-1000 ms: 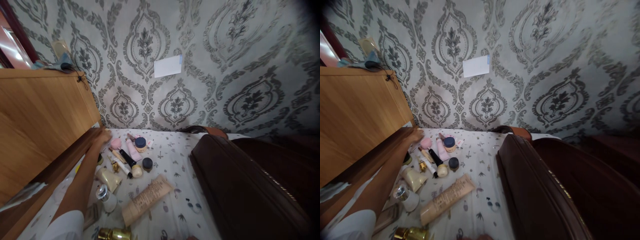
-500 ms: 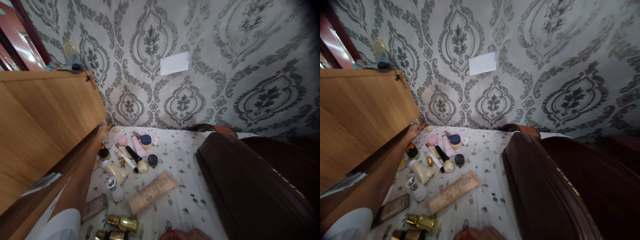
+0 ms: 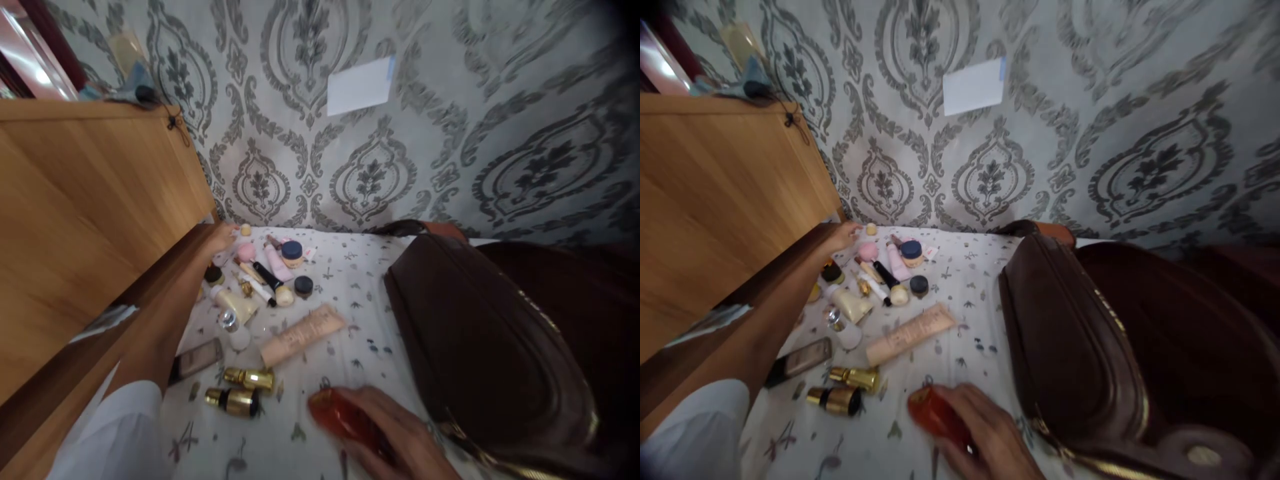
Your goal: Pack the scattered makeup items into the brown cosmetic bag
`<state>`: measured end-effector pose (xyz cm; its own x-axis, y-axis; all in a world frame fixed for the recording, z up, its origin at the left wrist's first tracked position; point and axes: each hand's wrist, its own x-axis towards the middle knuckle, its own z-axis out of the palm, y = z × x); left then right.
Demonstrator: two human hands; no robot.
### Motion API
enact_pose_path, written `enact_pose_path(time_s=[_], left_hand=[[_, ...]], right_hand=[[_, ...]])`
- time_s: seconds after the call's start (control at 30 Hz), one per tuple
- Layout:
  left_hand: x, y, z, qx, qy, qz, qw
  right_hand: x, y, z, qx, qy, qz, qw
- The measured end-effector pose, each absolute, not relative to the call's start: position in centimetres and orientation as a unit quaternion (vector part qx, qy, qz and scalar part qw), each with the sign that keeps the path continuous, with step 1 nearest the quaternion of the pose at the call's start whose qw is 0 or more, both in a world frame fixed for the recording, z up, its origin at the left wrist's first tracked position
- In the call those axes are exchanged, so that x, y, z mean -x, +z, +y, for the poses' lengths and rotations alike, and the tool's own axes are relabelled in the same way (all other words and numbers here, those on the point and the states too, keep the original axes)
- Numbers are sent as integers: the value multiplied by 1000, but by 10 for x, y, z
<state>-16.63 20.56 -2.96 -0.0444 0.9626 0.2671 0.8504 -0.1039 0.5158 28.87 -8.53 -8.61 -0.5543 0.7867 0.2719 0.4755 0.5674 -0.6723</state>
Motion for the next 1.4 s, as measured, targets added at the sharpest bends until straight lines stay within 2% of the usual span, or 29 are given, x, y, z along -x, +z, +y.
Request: enact_pose_path(time_s=[0.2,0.43,0.5,0.63,0.73,1.03,1.23,1.4], left_hand=[[148,-4,120,-677,359,617,177],[105,18,-7,-676,422,567,206],[87,19,-36,-685,426,566,172],[42,18,-82,-701,428,570,14],[1,13,-109,-732,418,537,-21],[-83,-33,-135,-840,249,464,129],[-86,-69,-128,-816,283,487,131],[-84,-78,-125,-786,322,496,178]], right_hand=[[-287,-80,-88,344,275,-850,288],[-286,-81,-89,328,263,-864,277],[-284,-83,-90,328,270,-865,267],[-283,-83,-92,349,287,-852,263],[-283,-80,-93,359,303,-843,261],[-288,-78,-93,327,401,-784,343],[-289,-75,-95,354,384,-773,359],[-293,-69,-97,357,399,-758,373]])
